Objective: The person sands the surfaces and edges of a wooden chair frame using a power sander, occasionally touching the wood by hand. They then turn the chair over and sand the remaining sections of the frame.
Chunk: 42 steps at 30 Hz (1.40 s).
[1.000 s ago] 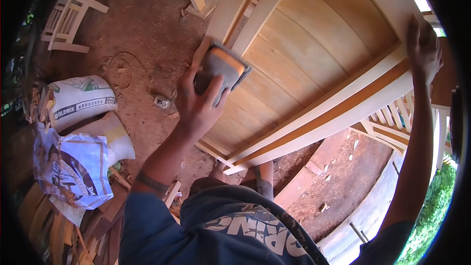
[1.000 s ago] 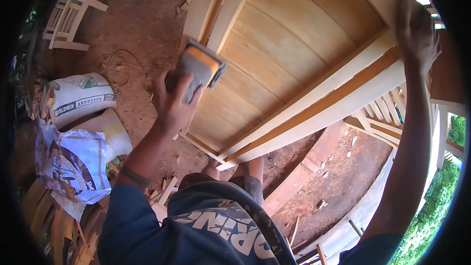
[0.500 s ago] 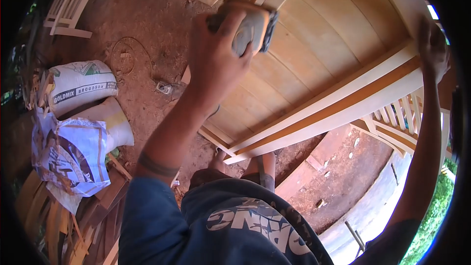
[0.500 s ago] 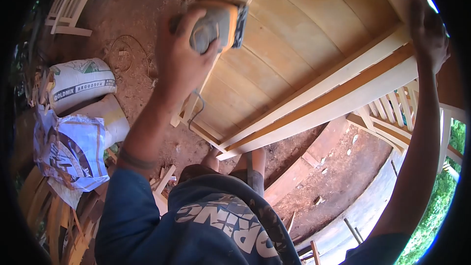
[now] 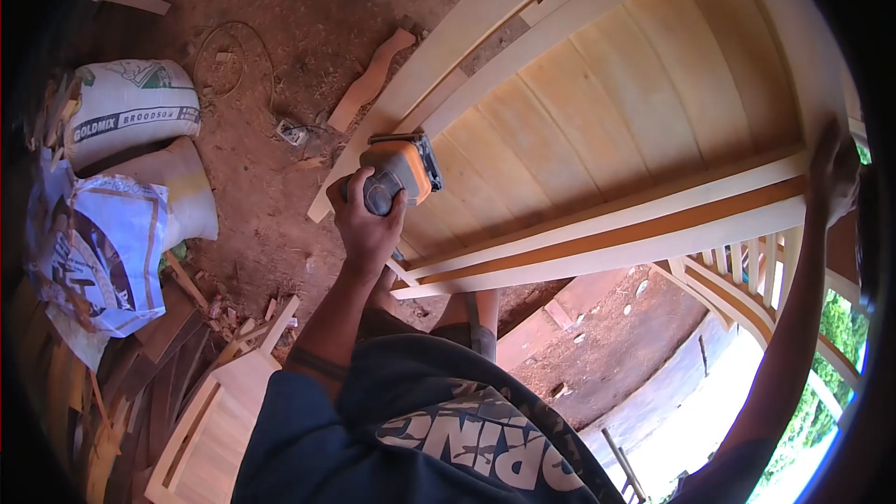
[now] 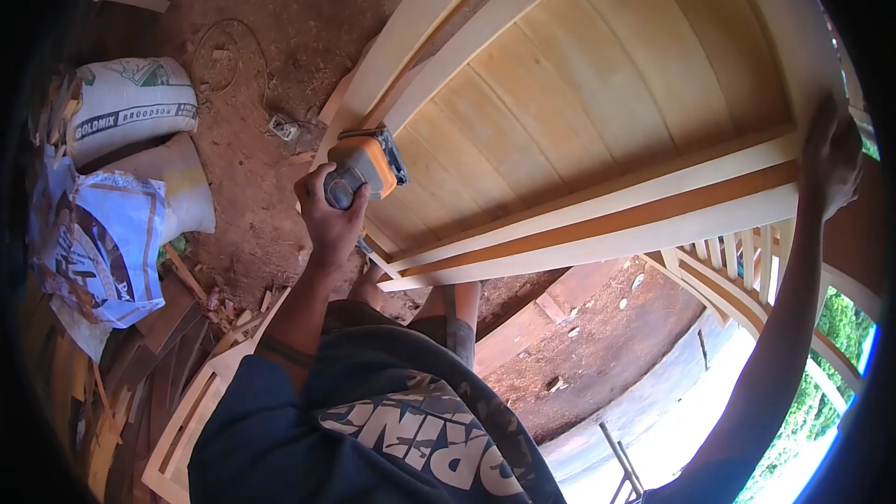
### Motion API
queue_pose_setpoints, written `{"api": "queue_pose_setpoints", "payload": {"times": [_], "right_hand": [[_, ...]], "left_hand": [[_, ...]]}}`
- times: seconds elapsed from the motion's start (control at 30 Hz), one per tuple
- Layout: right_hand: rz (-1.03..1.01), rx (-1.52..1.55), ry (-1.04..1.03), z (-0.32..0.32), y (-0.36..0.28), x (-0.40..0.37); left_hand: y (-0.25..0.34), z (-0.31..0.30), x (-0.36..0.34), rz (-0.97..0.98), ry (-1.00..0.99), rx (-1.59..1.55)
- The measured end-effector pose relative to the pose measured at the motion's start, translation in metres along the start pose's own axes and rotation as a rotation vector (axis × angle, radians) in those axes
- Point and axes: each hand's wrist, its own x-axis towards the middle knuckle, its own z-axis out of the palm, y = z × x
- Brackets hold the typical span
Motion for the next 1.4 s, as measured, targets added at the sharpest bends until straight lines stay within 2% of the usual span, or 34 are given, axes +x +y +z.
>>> {"api": "queue_pose_setpoints", "payload": {"times": [0.1,0.3,0.43,0.53,0.63,0.67,0.77,0.8,0.9,1.13,1.2,1.27,1.33,1.4], "right_hand": [[-0.02,-0.004,0.034,-0.004,-0.008,-0.002],[0.033,0.049,0.054,-0.014,-0.025,-0.01],[0.076,0.058,0.008,-0.021,-0.03,-0.012],[0.069,0.048,0.026,-0.015,-0.026,-0.01],[0.067,0.056,0.016,-0.017,-0.026,-0.01],[0.064,0.062,0.007,-0.018,-0.027,-0.01],[0.03,0.087,0.039,-0.014,-0.024,-0.011],[0.017,0.092,0.06,-0.015,-0.021,-0.011],[0.051,0.11,0.051,-0.026,-0.035,-0.015],[0.03,0.068,0.062,-0.027,-0.037,-0.014],[0.022,0.085,0.072,-0.029,-0.041,-0.016],[0.023,0.077,0.088,-0.028,-0.041,-0.016],[0.035,0.074,0.081,-0.029,-0.041,-0.018],[0.057,0.08,0.054,-0.029,-0.042,-0.016]], "left_hand": [[0.038,0.001,0.024,-0.03,-0.009,-0.042],[0.144,0.006,0.09,0.099,0.052,0.04],[0.156,0.003,0.1,0.175,0.04,0.02],[0.113,0.006,0.075,0.081,0.047,0.067],[0.048,0.003,0.036,0.099,0.044,0.023],[0.031,0.001,0.025,-0.001,0.018,-0.01],[0.002,0.0,0.008,-0.074,0.023,0.008],[0.009,0.001,0.011,-0.079,0.018,-0.006],[0.054,0.002,0.036,0.096,0.014,-0.011],[0.205,0.009,0.136,0.359,0.11,0.005],[0.246,0.01,0.157,0.336,0.101,-0.003],[0.28,0.008,0.175,0.378,0.174,0.015],[0.286,0.007,0.183,0.421,0.232,-0.008],[0.261,0.011,0.174,0.378,0.139,-0.022]]}}
